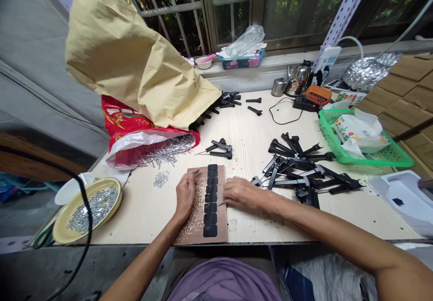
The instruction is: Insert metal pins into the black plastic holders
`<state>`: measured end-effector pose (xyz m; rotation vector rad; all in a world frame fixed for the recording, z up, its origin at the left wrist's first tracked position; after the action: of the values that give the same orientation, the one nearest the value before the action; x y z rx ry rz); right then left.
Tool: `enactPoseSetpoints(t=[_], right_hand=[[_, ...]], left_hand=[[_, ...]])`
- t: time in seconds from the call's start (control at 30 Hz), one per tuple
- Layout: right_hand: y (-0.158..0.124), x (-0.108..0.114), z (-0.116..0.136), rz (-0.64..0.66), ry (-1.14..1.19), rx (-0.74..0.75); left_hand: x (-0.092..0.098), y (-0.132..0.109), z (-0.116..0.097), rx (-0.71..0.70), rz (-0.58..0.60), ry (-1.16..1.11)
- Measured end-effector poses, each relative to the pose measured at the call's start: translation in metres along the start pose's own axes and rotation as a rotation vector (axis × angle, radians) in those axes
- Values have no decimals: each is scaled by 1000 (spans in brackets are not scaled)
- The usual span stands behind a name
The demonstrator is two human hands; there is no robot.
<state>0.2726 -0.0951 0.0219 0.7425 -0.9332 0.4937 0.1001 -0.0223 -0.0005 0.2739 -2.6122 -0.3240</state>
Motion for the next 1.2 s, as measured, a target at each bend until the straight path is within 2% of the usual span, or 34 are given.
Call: enactPoseSetpoints(t=[0.1,0.2,0.27,0.33,0.43,0.57,0.67,0.73,0.83,0.97,1.07,1.13,1.2], right_hand=[[6,34,-34,-26,-190,-150],[34,54,-66,-128,-383,-281],[61,45,-79,-195,-427,-310],[86,21,-88,-194,-462,-314],[110,-16,-99,-152,-524,-322],[116,-36,-111,-145,-523,-330],[112,-37,-116,-156,-479,-314],[110,-33,-114,-195,-443,-302],[106,-21,-107,-303,-376,-302],[100,-2,-88,-444,-224,-261],[95,8,-76,-505,-133,-256],[92,13,-67,-534,-94,-281],[90,16,-55,-558,-50,-315]], left_hand=[[-2,1,2,13,8,-26],[-2,1,2,24,-2,-38],[1,-1,1,22,-14,-40],[9,-2,1,7,-28,-44],[41,4,11,-32,-110,13],[96,20,41,-73,-234,279],[112,33,57,-132,-200,488],[110,41,61,-182,-160,606],[96,56,62,-224,-90,767],[80,73,67,-259,35,868],[77,79,70,-292,86,849],[80,79,69,-287,63,778],[84,77,63,-231,8,604]])
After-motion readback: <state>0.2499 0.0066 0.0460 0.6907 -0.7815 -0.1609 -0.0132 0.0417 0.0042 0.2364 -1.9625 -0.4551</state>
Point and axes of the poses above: each hand's wrist, its own y-axis towards the middle knuckle, its own x-axis out of the back of the hand, z = x × y, the point moved 7 cm from there along y, towards the middle knuckle, and after that the axes turned 12 degrees about -z, right-handed, at the moved point
